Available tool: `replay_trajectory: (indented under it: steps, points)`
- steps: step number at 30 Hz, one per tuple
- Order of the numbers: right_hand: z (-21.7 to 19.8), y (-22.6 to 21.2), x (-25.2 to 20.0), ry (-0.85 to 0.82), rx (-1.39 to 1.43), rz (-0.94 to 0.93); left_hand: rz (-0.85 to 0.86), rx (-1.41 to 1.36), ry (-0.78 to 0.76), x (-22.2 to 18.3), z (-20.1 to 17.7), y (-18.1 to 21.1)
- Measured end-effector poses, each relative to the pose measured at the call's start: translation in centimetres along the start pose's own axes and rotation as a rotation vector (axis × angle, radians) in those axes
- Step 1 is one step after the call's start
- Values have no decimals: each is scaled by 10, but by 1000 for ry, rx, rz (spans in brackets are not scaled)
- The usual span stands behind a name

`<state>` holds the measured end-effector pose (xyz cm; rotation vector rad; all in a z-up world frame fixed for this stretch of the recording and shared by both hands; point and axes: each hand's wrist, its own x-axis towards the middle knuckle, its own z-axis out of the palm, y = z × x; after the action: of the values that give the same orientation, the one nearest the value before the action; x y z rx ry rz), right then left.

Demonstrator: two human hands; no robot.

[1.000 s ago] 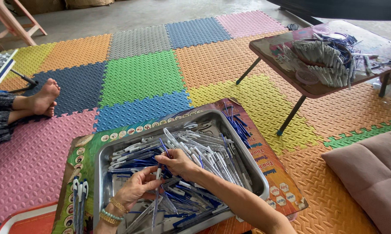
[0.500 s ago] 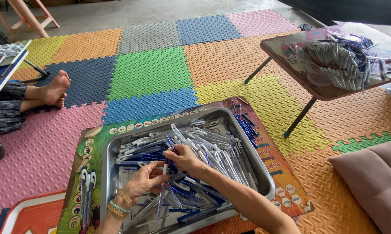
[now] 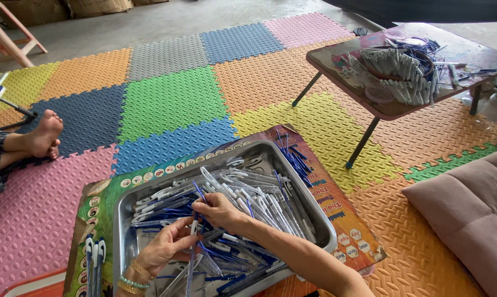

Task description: The person assembles pens by inserting the ink cartridge and spring into the plastic pen body and attaching the cap, handling multiple pens one at a time from a metal tray.

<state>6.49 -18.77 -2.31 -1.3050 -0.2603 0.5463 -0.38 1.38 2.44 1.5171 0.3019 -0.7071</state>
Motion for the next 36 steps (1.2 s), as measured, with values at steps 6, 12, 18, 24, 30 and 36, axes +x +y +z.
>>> replay_trajectory:
  steps: [6, 12, 18, 24, 30, 36]
  points:
    - [2, 2, 2, 29, 44, 5, 37, 25, 43, 7, 1, -7]
    - [9, -10, -7, 203, -284, 17, 75, 16, 130, 20, 3, -15]
    - [6, -1, -1, 187, -311, -13, 77, 17, -20, 34, -19, -30]
    - [-2, 10, 11, 80, -96, -19, 99, -8, -45, -1, 4, -5]
    - [-12, 40, 19, 225, -63, -86, 326, 15, -10, 26, -5, -32]
    - [-8, 15, 12, 195, -17, -50, 398, -52, -144, 8, -4, -24]
